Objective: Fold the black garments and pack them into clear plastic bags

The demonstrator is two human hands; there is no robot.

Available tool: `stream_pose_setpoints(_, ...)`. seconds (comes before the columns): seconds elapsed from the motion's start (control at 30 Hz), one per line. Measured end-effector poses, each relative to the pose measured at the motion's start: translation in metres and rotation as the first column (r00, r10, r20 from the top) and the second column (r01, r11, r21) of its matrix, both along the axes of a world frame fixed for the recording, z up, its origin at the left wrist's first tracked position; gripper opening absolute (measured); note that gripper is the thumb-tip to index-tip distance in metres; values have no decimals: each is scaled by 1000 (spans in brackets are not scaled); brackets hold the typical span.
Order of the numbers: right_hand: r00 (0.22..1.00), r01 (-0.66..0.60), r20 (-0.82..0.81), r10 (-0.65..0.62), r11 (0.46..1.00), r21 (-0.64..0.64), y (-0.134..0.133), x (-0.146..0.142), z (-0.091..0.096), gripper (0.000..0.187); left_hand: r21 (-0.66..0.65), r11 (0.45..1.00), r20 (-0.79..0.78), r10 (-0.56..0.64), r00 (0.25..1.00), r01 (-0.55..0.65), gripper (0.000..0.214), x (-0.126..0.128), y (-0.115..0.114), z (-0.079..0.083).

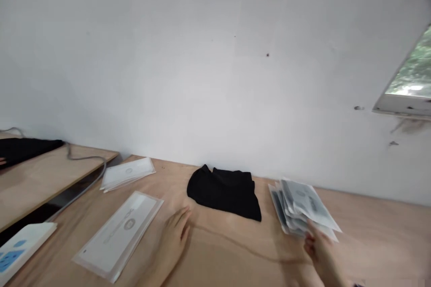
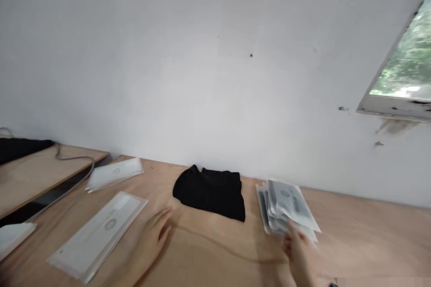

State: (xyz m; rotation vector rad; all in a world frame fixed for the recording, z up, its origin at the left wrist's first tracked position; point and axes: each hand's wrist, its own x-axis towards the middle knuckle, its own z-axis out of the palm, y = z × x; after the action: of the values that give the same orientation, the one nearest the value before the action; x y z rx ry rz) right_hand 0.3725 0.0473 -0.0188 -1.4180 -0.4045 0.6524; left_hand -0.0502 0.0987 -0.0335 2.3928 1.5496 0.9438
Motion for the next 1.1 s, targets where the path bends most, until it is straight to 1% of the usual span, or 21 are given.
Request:
stream_pose_setpoints(0.03, 975, -70, 203, 87, 994, -89, 1, -14, -8, 26, 0, 1000, -59, -23, 998, 23, 43, 1, 10, 5)
stream_pose_setpoints(0.07, 882, -171, 411, 229, 970, -175, 4, -30, -13, 21, -5, 999, -120, -50, 992, 50, 46, 4, 20, 12)
stream_pose_setpoints(0.1, 750, -238, 576, 324, 946, -222, 9, -47, -15, 20, -14, 997, -179, -81, 981, 79, 48, 9, 31, 20)
stream_pose_setpoints(0.17, 435, -283, 795, 423, 902, -325, 22, -76, -11, 32, -44, 990, -289, -138, 947, 131, 51, 21, 50, 38)
stream_pose_setpoints(0.2, 308, -268, 841, 445, 889, -372, 29, -86, -6, 36, -60, 988, -329, -156, 931, 144, 50, 26, 58, 46)
stream_pose_setpoints(0.23, 211, -237, 859, 467, 877, -418, 34, -93, -1, 38, -72, 986, -358, -166, 919, 150, 47, 29, 62, 53)
stream_pose_setpoints(0.27, 146, -204, 859, 490, 865, -458, 36, -96, 4, 38, -78, 985, -376, -170, 911, 151, 44, 29, 64, 59)
stream_pose_setpoints(0.33, 78, -204, 838, 541, 831, -518, 33, -94, 10, 38, -93, 984, -391, -178, 903, 154, 40, 19, 57, 65)
stream_pose_setpoints(0.4, 60, -286, 789, 612, 768, -574, 19, -86, 13, 32, -157, 972, -389, -221, 894, 172, 35, 0, 37, 68)
stream_pose_setpoints(0.5, 42, -462, 637, 769, 581, -670, -6, -85, 16, 21, -384, 890, -334, -383, 861, 247, 16, -21, 0, 73)
stream_pose_setpoints(0.53, 50, -498, 614, 788, 552, -668, -12, -91, 19, 22, -425, 864, -294, -414, 862, 270, 13, -22, -10, 76)
stream_pose_setpoints(0.57, 51, -520, 617, 786, 548, -655, -17, -100, 22, 25, -429, 855, -252, -424, 870, 293, 17, -19, -18, 78)
stream_pose_setpoints(0.63, 16, -509, 667, 745, 580, -636, -21, -122, 24, 36, -355, 880, -192, -399, 897, 315, 32, -9, -24, 78)
stream_pose_setpoints(0.7, -83, -461, 702, 707, 598, -656, -22, -143, 21, 52, -303, 903, -185, -370, 910, 305, 50, 1, -23, 72)
stream_pose_setpoints(0.77, -185, -435, 688, 701, 570, -697, -23, -153, 13, 61, -333, 894, -217, -382, 898, 300, 67, 3, -22, 64)
stream_pose_setpoints(0.83, -216, -453, 665, 714, 530, -717, -22, -149, 7, 57, -372, 878, -230, -403, 886, 303, 68, -2, -20, 60)
stream_pose_setpoints(0.87, -188, -465, 670, 718, 535, -705, -18, -143, 7, 52, -373, 878, -227, -401, 888, 301, 64, -4, -18, 60)
stream_pose_setpoints(0.9, -137, -469, 689, 712, 566, -678, -13, -135, 9, 47, -358, 887, -221, -385, 896, 293, 58, -5, -14, 63)
stream_pose_setpoints(1.0, 68, -440, 795, 603, 733, -518, 22, -112, 18, 44, -281, 937, -170, -264, 949, 210, 41, 4, 13, 74)
stream_pose_setpoints(1.03, 125, -454, 804, 581, 754, -474, 37, -106, 20, 47, -273, 946, -144, -221, 965, 176, 41, 11, 27, 77)
stream_pose_setpoints(1.1, 217, -515, 762, 610, 735, -442, 66, -97, 20, 53, -310, 943, -103, -159, 982, 120, 48, 25, 57, 75)
